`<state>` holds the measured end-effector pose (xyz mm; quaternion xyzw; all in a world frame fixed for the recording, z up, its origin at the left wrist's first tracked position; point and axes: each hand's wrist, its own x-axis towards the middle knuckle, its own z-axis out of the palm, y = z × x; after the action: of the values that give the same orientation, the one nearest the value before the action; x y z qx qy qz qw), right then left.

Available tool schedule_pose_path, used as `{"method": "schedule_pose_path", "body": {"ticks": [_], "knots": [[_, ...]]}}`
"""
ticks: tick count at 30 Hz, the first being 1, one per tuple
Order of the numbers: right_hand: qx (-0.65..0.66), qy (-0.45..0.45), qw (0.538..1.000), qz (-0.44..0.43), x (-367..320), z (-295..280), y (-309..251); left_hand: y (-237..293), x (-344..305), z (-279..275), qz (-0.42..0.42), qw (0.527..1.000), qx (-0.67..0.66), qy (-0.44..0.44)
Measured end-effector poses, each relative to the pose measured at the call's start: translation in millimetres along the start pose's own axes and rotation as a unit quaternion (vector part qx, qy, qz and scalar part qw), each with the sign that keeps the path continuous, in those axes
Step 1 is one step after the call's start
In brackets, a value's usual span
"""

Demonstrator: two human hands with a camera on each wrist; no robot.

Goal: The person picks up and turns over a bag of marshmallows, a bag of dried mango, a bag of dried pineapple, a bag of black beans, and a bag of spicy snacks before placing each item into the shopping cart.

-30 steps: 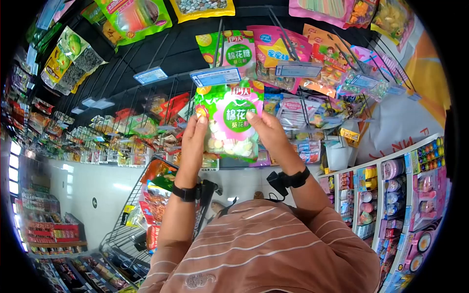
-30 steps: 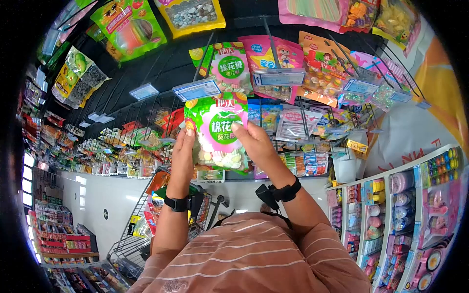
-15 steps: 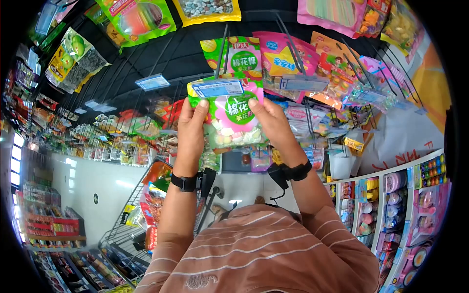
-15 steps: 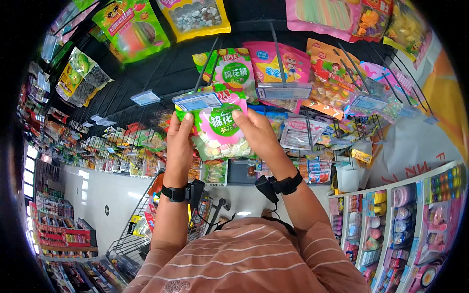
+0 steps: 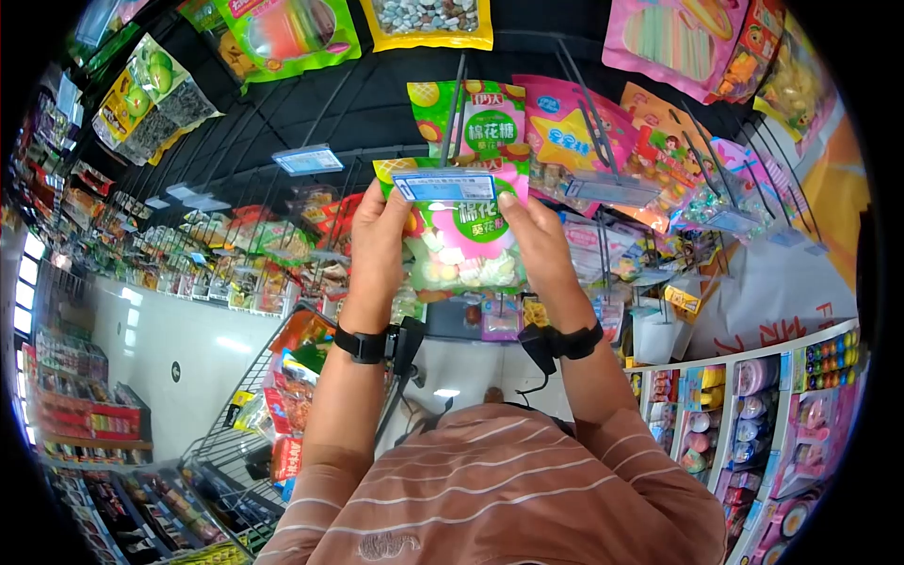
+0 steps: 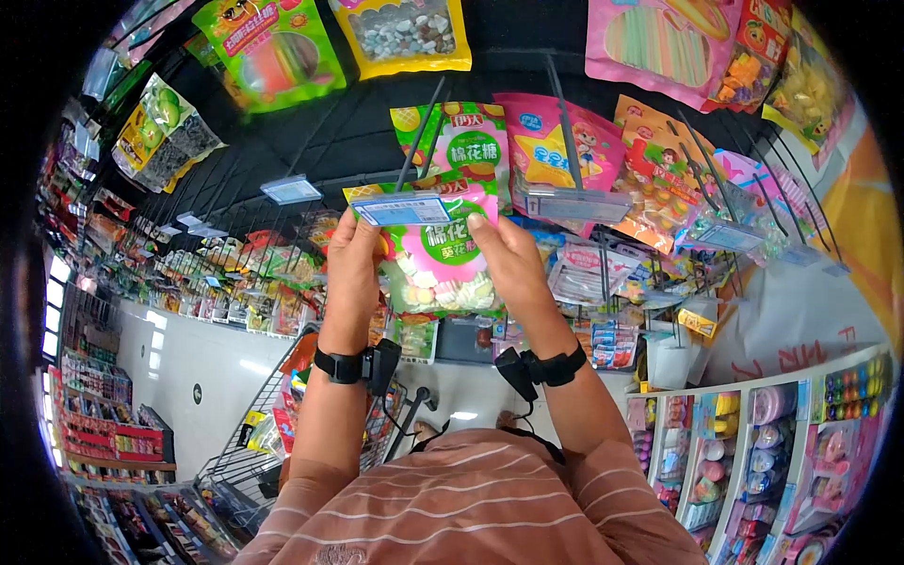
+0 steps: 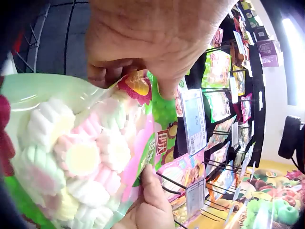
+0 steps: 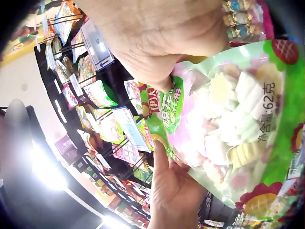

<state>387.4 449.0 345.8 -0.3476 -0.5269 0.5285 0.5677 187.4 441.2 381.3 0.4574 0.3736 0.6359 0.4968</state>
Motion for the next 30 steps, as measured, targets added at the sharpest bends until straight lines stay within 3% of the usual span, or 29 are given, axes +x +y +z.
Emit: {"method": "schedule_pose_path", "body": {"ticks": [6, 14, 18, 19, 20, 22, 30], "knots": [[0.024, -0.008, 1.0, -0.011, -5, 4, -8, 8, 17, 5, -0.011, 1.0, 0.022, 0.003], [-0.067, 0.034, 0.997, 0.006, 13, -13, 7, 12, 35, 20, -0.008, 0.995, 0.094, 0.023], [-0.108, 0.086, 0.99, 0.004, 36, -11, 6, -14, 45, 2, 0.083, 0.98, 0.174, 0.053], [-0.091, 0.145, 0.984, -0.047, 51, -5, 18, -22, 41, -5, 0.088, 0.981, 0.163, 0.053], [-0.107, 0.125, 0.985, -0.055, 62, -10, 22, -27, 38, -14, 0.089, 0.98, 0.172, 0.054], [-0.143, 0.087, 0.984, -0.052, 71, -18, 19, -40, 17, -33, 0.07, 0.978, 0.188, 0.057], [-0.121, 0.128, 0.979, -0.102, 119, -20, 46, -42, -63, -107, -0.072, 0.972, 0.197, 0.104]]}}
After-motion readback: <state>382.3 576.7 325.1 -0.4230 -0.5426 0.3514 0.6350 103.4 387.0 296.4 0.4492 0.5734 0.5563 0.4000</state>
